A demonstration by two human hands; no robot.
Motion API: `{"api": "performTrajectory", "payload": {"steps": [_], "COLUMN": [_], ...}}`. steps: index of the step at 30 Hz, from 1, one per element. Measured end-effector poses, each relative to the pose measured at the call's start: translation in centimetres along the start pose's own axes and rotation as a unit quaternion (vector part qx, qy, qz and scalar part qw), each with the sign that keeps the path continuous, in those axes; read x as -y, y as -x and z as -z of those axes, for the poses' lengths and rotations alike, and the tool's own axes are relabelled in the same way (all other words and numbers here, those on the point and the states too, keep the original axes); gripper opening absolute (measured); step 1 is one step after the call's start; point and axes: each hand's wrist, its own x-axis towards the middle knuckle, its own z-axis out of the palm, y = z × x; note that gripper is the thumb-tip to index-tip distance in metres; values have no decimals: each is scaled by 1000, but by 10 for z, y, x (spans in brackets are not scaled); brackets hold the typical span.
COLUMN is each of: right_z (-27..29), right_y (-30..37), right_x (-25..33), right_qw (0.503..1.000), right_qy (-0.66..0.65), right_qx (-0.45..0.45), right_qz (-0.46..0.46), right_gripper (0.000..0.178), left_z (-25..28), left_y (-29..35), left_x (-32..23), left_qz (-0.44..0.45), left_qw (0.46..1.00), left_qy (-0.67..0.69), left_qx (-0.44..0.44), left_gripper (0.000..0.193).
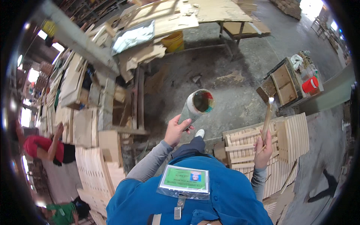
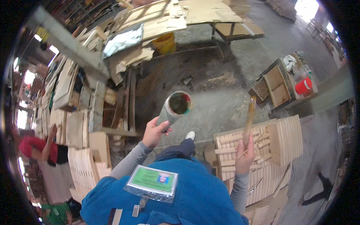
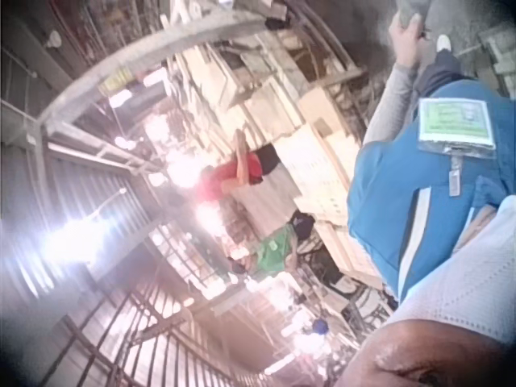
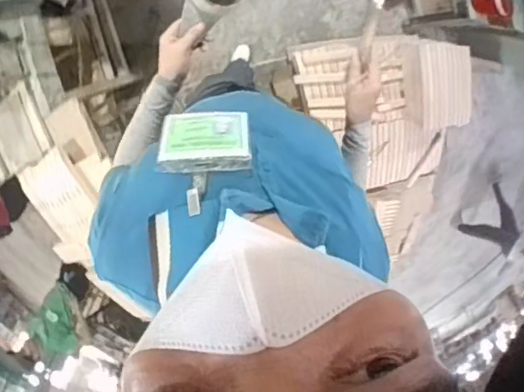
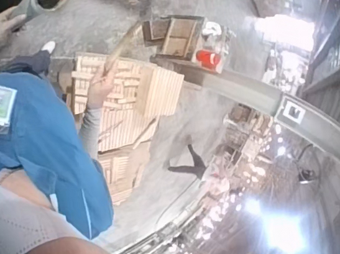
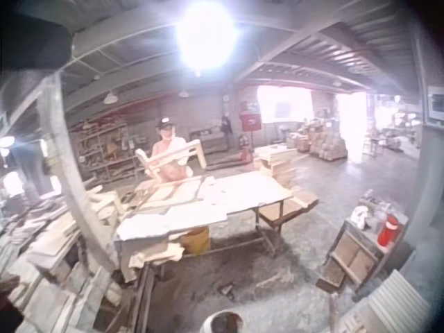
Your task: The person stacks wooden planks with holes on a table. They pick up planks from a pile, align them, and place them on top of other planks. The person also uses a tool to adjust the planks.
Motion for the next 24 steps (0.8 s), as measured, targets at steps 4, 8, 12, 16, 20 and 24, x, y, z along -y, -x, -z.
{"api": "performTrajectory", "payload": {"steps": [4, 8, 12, 16, 20, 24], "right_z": [-10, -4, 17, 45, 82, 146], "right_y": [-69, -93, -123, -178, -248, -328], "right_x": [20, 19, 7, -13, -41, -67], "right_qw": [986, 977, 978, 944, 933, 933], "right_qy": [112, 151, 109, 197, 205, 140], "right_qx": [-48, -108, -174, -262, -295, -331], "right_qz": [115, 108, -44, 31, 31, 8], "right_gripper": [44, 44, 46, 50, 52, 52], "left_z": [-5, -36, -94, -163, -241, -331], "left_y": [-72, -132, -195, -261, -331, -390], "left_x": [-28, -46, -44, -37, -25, -17], "left_qz": [8, 35, 59, 52, 77, 111], "left_qw": [999, 999, 994, 986, 981, 977], "left_qy": [-48, -21, -46, -58, -48, -29], "left_qx": [3, 17, 84, 146, 173, 181], "left_gripper": [25, 16, 13, 12, 13, 14]}}
